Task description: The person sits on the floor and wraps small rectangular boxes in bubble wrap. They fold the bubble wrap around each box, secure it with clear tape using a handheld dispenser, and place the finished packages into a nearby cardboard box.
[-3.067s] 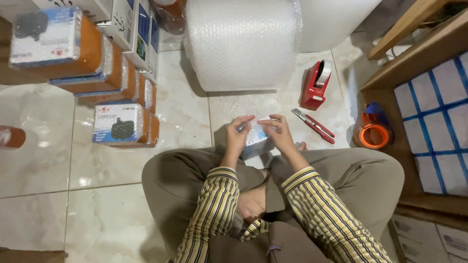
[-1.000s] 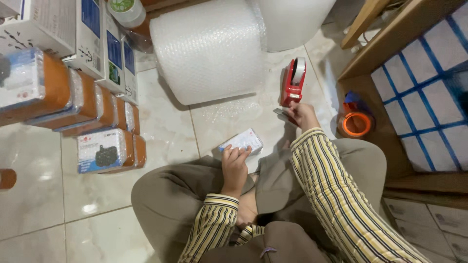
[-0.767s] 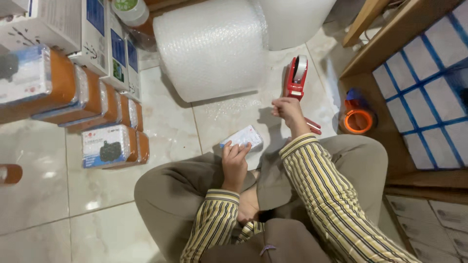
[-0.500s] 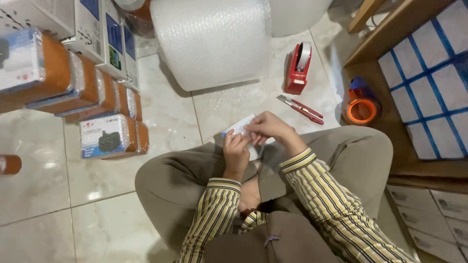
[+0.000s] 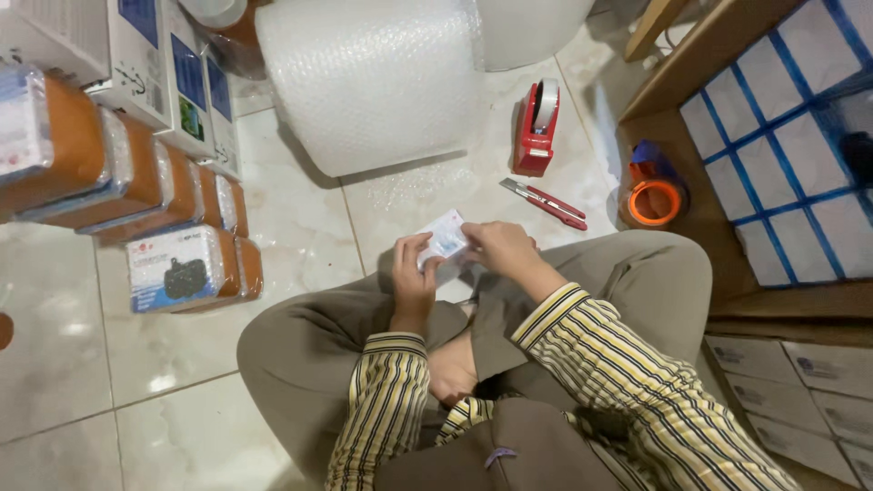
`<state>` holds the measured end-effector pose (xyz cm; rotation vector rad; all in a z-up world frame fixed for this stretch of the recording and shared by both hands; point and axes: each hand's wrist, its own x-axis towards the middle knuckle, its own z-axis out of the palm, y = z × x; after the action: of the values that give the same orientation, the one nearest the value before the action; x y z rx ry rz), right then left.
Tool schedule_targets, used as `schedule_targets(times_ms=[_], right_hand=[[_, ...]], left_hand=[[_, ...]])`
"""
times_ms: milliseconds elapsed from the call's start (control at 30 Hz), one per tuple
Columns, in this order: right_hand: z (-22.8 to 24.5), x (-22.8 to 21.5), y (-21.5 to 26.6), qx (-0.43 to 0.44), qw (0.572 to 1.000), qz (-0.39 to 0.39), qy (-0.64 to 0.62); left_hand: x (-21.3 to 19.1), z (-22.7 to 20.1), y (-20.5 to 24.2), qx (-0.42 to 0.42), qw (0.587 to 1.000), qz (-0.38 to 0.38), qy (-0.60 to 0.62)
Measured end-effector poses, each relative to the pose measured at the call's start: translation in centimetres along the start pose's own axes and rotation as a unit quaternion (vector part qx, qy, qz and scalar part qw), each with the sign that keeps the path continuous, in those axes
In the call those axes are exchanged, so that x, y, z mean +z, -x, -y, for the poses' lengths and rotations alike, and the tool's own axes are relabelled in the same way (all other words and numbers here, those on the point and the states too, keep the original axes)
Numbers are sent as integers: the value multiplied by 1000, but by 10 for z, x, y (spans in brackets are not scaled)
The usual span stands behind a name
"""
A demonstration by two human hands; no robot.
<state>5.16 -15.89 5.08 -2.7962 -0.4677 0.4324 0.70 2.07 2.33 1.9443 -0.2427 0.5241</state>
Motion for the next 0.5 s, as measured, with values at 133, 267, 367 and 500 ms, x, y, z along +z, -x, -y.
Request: schedule_targets(times_ms=[133, 267, 367, 500], right_hand=[[-46, -22, -2, 26, 998, 34, 51], [-152, -70, 7, 205, 978, -19, -34], [-225, -97, 25, 329, 941, -43, -64], [-348, -30, 20, 507, 852, 124, -47]], left_hand=[[2, -14, -8, 30, 998, 19, -59], [8, -31, -15, -20, 983, 42, -180], [5, -39, -17, -92, 971, 72, -209], [3, 8, -12, -60, 977, 134, -154]])
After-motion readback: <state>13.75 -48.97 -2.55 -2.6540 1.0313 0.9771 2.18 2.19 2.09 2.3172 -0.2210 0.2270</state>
